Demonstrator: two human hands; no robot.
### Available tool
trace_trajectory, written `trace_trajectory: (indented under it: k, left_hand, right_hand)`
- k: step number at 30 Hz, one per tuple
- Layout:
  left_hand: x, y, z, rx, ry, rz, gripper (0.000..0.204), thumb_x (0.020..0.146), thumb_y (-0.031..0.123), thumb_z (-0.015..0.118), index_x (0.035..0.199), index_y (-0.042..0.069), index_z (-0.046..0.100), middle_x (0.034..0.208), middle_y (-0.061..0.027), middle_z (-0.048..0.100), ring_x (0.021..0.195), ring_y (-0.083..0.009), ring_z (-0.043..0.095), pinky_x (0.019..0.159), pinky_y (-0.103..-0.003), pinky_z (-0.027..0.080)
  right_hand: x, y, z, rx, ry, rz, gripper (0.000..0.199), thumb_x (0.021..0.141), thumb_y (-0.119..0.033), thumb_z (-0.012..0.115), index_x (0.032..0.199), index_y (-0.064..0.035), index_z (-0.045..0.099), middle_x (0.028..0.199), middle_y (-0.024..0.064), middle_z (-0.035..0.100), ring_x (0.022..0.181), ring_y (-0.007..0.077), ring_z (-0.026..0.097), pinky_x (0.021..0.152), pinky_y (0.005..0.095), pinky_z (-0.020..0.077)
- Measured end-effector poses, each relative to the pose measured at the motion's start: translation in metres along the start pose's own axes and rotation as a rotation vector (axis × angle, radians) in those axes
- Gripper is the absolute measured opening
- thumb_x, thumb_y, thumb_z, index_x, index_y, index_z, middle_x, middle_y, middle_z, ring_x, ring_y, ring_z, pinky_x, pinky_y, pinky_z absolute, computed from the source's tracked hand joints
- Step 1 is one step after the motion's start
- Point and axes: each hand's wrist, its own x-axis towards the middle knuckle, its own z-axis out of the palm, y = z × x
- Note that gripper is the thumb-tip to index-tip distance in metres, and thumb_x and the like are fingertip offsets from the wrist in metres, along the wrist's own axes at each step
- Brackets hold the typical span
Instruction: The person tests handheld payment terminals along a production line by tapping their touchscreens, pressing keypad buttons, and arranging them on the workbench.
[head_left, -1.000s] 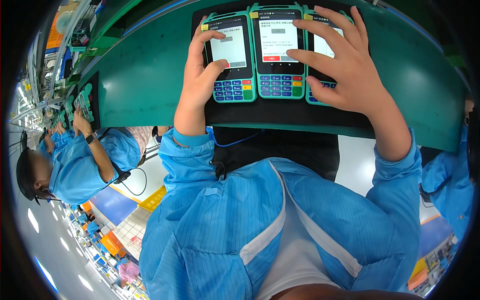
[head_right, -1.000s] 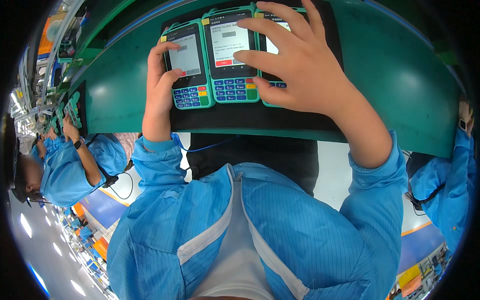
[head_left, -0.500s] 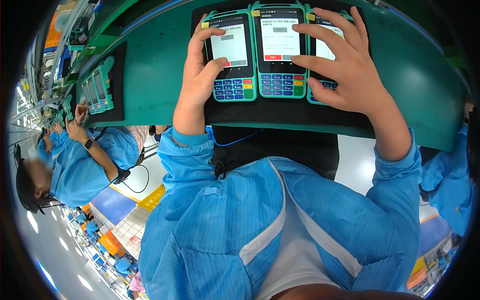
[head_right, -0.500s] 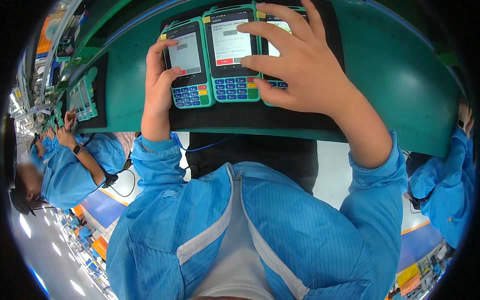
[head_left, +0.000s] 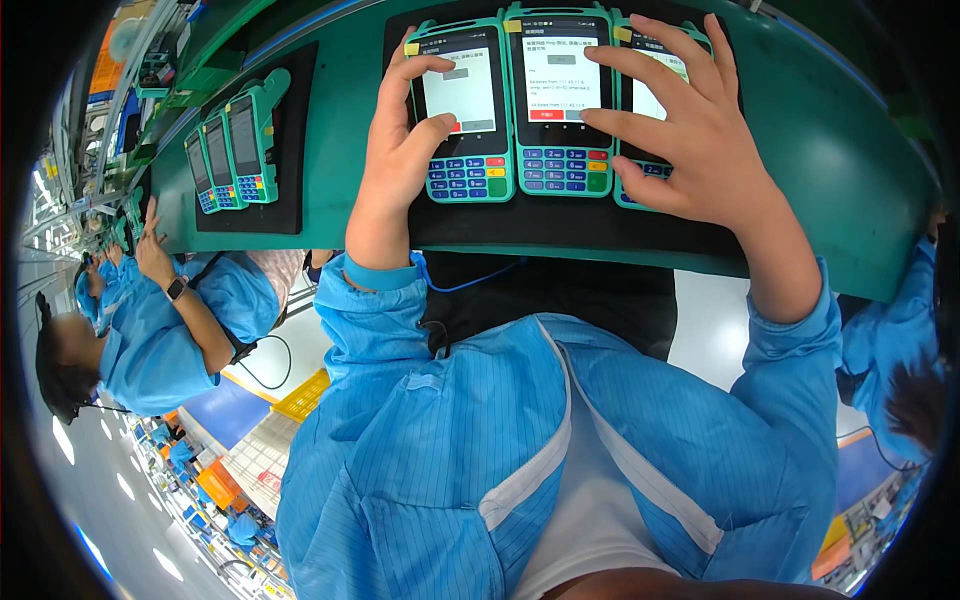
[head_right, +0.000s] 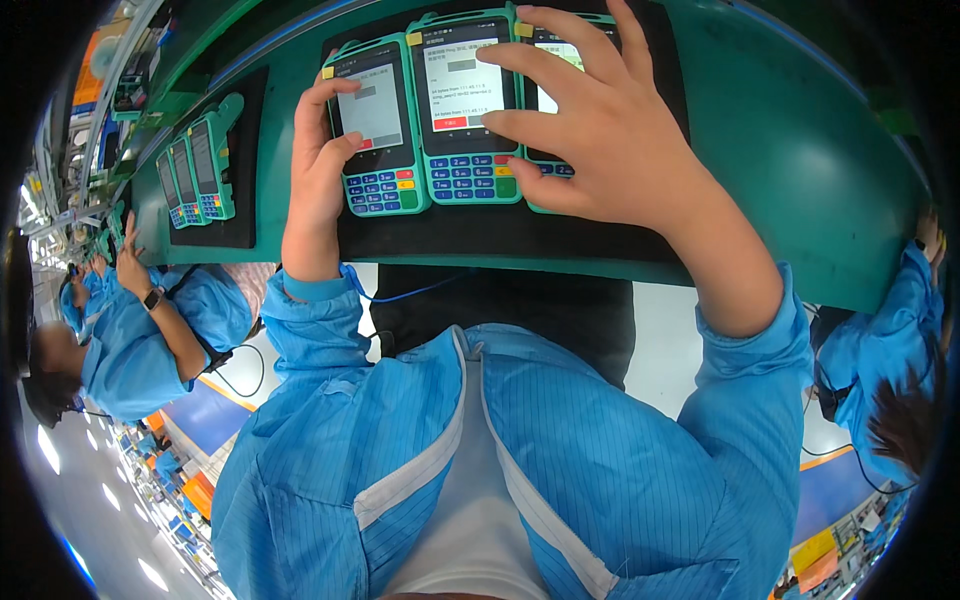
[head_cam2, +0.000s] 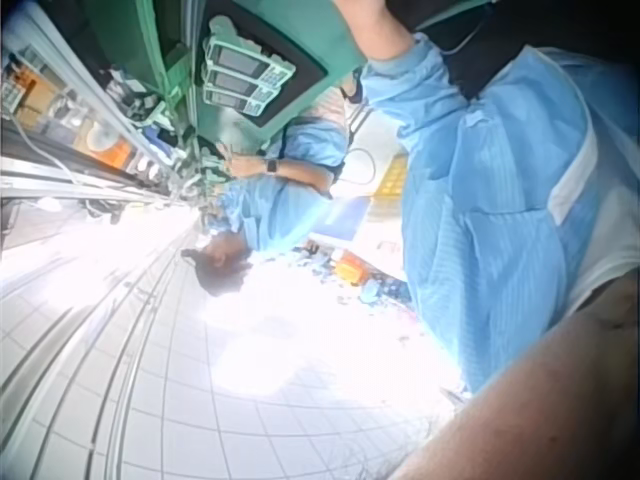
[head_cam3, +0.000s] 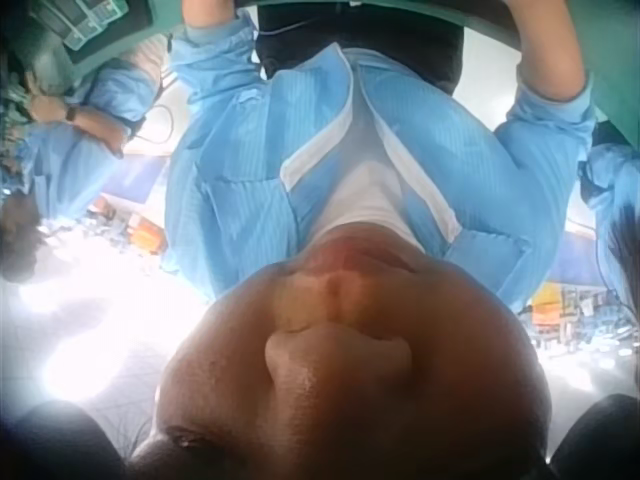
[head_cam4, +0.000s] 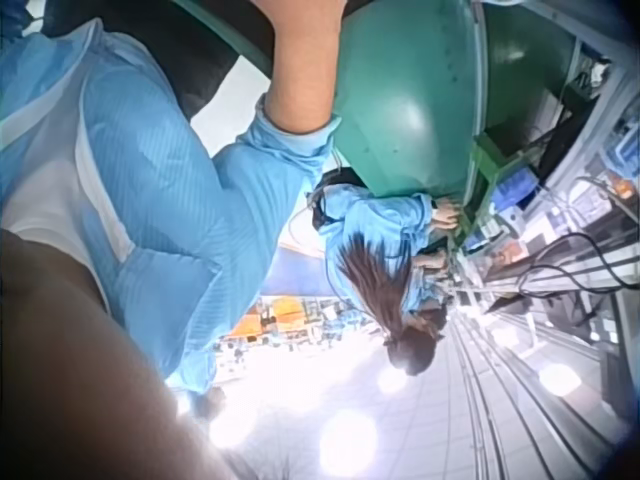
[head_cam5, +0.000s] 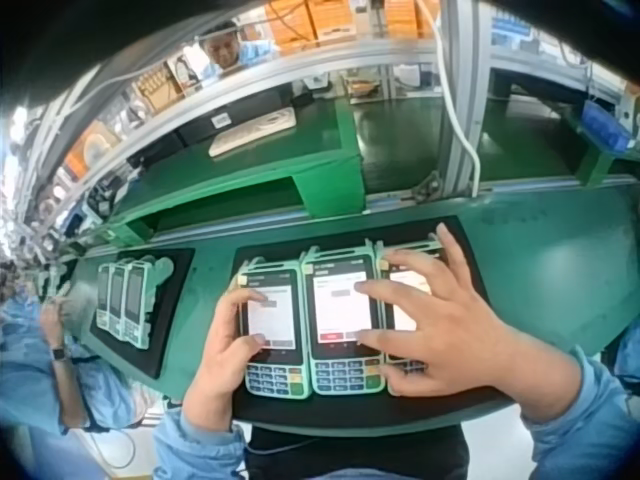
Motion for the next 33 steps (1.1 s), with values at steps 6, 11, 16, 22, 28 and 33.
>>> trace_trajectory:
  k: [6, 11, 16, 22, 28, 33]
  left_hand:
    - [-0.001, 0.003, 0.005, -0.014, 0.050, -0.016, 0.043, 0.071, -0.002, 0.053, 0.113, 0.008, 0.057, 0.150, -0.0201, 0.032, 0.139, -0.0323, 0.032, 0.112, -0.039, 0.028]
    - [-0.003, 0.001, 0.007, -0.016, 0.031, 0.000, 0.043, 0.071, -0.001, 0.052, 0.113, 0.008, 0.057, 0.150, -0.0204, 0.032, 0.139, -0.0326, 0.032, 0.112, -0.039, 0.027]
    - [-0.001, -0.005, 0.002, 0.068, -0.016, 0.020, 0.044, 0.071, 0.000, 0.053, 0.114, 0.009, 0.057, 0.151, -0.0203, 0.031, 0.139, -0.0330, 0.032, 0.111, -0.040, 0.028]
    - [-0.002, -0.008, 0.002, 0.061, -0.006, 0.010, 0.044, 0.071, 0.000, 0.053, 0.114, 0.010, 0.057, 0.151, -0.0208, 0.030, 0.140, -0.0340, 0.031, 0.111, -0.040, 0.029]
    - [-0.004, -0.005, 0.005, 0.054, -0.006, 0.009, 0.045, 0.071, 0.000, 0.053, 0.115, 0.011, 0.057, 0.153, -0.0212, 0.028, 0.140, -0.0335, 0.030, 0.110, -0.039, 0.032]
    - [-0.005, -0.004, 0.006, -0.024, 0.014, -0.035, 0.046, 0.072, -0.002, 0.053, 0.116, 0.010, 0.057, 0.153, -0.0212, 0.027, 0.140, -0.0328, 0.030, 0.109, -0.037, 0.033]
  right_hand:
    - [-0.003, 0.000, 0.000, -0.004, -0.010, 0.002, 0.029, 0.071, -0.022, 0.065, 0.099, -0.0228, 0.071, 0.138, 0.0022, 0.051, 0.136, 0.0320, 0.033, 0.115, 0.0591, 0.0119]
    - [-0.006, 0.000, 0.000, -0.002, -0.013, 0.005, 0.030, 0.071, -0.022, 0.066, 0.100, -0.0233, 0.071, 0.138, 0.0020, 0.051, 0.136, 0.0320, 0.033, 0.115, 0.0591, 0.0119]
    - [-0.005, 0.000, 0.001, -0.011, -0.027, 0.008, 0.031, 0.070, -0.022, 0.066, 0.101, -0.0238, 0.071, 0.138, 0.0022, 0.050, 0.137, 0.0321, 0.033, 0.114, 0.0596, 0.0122]
    - [-0.006, 0.000, 0.001, -0.017, -0.026, 0.009, 0.031, 0.071, -0.023, 0.066, 0.102, -0.0240, 0.071, 0.138, 0.0029, 0.051, 0.136, 0.0329, 0.033, 0.114, 0.0609, 0.0120]
    - [-0.009, 0.001, 0.002, -0.015, -0.012, 0.000, 0.030, 0.072, -0.023, 0.065, 0.102, -0.0241, 0.071, 0.137, 0.0038, 0.051, 0.136, 0.0331, 0.034, 0.114, 0.0612, 0.0119]
    - [-0.009, 0.002, 0.002, -0.011, -0.007, 0.000, 0.033, 0.072, -0.022, 0.065, 0.104, -0.0249, 0.071, 0.136, 0.0047, 0.053, 0.136, 0.0331, 0.035, 0.114, 0.0612, 0.0120]
